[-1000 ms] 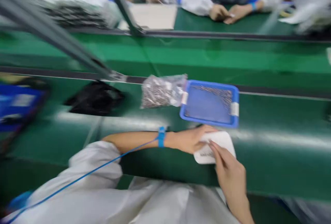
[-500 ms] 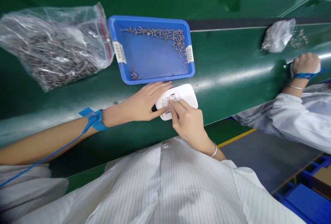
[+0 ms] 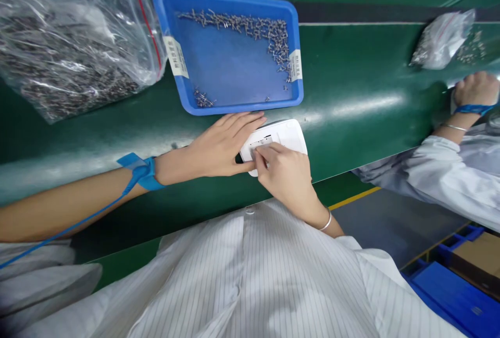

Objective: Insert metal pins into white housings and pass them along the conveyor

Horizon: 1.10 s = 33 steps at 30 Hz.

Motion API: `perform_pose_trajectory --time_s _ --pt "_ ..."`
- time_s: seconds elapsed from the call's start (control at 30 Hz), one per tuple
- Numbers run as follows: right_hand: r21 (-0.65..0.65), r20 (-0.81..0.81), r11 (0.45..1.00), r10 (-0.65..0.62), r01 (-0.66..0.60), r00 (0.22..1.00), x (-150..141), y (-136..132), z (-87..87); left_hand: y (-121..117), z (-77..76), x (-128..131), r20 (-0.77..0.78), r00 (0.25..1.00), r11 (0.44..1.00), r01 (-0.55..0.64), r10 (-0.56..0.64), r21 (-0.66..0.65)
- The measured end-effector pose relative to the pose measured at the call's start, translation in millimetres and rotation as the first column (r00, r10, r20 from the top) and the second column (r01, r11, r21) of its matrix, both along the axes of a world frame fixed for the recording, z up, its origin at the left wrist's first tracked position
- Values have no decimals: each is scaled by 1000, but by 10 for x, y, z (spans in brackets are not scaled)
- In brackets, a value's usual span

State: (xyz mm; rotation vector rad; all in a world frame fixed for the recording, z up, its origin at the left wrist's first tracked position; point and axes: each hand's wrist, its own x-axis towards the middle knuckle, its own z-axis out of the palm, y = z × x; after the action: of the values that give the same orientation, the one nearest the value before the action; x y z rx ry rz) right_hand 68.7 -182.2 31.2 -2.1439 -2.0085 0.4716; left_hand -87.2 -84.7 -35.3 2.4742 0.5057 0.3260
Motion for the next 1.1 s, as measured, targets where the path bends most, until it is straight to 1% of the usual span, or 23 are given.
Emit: perform_pose_trajectory --time_s 0.2,0.37,0.6,0.77,0.97,1.03,1.1 --pt "6 70 998 -60 59 996 -50 41 -13 -12 43 4 -4 1000 1000 -6 6 -6" --pt "-31 38 993 -115 116 993 -42 59 -24 -2 -5 4 16 1000 1000 -2 2 3" --pt "-71 -12 985 -157 156 988 -44 95 -11 19 -15 -8 -6 999 998 39 -39 44" --pt "-133 -5 977 -167 165 986 -29 123 13 12 -34 0 -13 999 999 30 -30 40" --pt "-113 -9 988 -103 101 995 -26 125 -1 11 -19 -8 -16 999 998 36 -35 57" --pt "-81 11 991 -110 110 994 -52 110 -27 12 -10 -10 -16 999 997 36 -35 66" --pt "-22 37 992 -121 122 992 -86 89 -65 15 -7 -12 -16 999 997 36 -35 69"
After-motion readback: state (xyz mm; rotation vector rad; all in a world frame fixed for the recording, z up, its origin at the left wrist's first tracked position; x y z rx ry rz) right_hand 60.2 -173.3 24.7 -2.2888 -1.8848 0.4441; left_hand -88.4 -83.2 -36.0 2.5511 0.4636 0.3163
